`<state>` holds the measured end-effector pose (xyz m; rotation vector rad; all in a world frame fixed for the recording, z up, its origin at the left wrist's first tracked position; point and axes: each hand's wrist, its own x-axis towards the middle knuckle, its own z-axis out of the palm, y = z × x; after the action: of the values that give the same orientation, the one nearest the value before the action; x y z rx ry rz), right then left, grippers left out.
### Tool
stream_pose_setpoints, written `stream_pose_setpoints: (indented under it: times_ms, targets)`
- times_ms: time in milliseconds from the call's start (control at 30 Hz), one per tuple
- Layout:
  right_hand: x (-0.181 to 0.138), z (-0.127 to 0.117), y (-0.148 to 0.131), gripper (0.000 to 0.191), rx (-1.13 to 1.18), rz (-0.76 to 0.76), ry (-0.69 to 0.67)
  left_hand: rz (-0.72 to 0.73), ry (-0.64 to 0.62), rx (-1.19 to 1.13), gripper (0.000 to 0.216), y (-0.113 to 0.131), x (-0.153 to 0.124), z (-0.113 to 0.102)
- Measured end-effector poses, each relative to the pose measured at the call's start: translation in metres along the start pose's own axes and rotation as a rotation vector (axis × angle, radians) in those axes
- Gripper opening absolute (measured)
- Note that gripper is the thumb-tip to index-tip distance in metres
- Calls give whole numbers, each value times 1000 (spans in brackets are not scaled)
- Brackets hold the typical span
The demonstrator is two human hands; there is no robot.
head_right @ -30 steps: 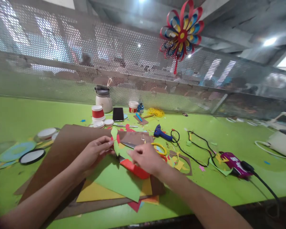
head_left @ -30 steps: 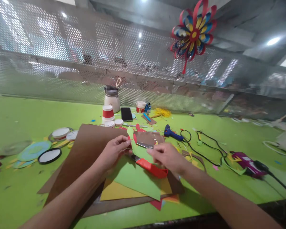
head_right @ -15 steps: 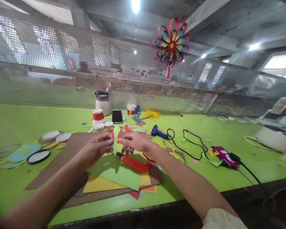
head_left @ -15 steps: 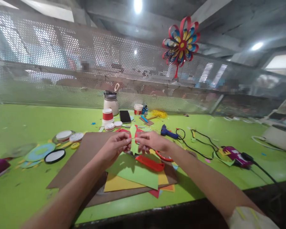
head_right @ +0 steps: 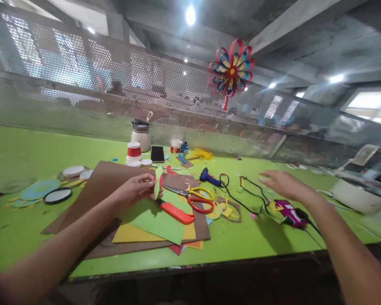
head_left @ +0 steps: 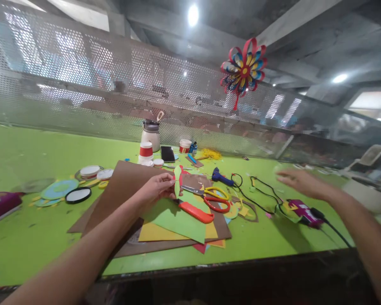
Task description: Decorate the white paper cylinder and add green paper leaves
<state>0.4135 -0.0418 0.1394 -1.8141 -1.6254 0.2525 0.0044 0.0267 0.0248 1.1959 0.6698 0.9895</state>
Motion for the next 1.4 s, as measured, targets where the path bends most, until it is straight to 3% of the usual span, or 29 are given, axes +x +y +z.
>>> stream_pose_setpoints:
  times_ms: [100,200,300,400,467,533,667,800,933,1067,1267,1400]
  targets:
    - [0,-10,3,8,-112,21,141,4,-61,20,22,-1,-2,5]
    - [-14,23,-22,17,-13,-90,82,8,-92,56,24,-4,-6,11]
    - [-27,87,-59,24,191,-260,-296,3,-119,98,29,-8,-11,17]
    - [-30,149,-92,27,421,-290,-666,6,-147,132,34,-11,-12,19]
    - [-27,177,-106,25,540,-311,-706,17,-159,146,35,-11,-13,19]
    - [-22,191,-112,25,609,-323,-641,33,-158,151,36,-10,-12,18]
    - [-19,196,-116,22,733,-299,-658,67,-112,167,34,-9,-12,17]
    - [-16,193,-113,21,861,-183,-702,80,-48,222,35,-12,-9,19]
    - [0,200,-97,24,980,-36,-629,91,65,319,32,-3,-1,6]
    - [17,217,-73,27,1050,109,-639,132,301,471,23,37,0,-31]
    - [10,232,-57,28,1067,155,-746,292,782,599,17,107,-20,-86]
    - [-5,227,-64,23,1110,150,-866,302,851,636,15,119,-30,-96]
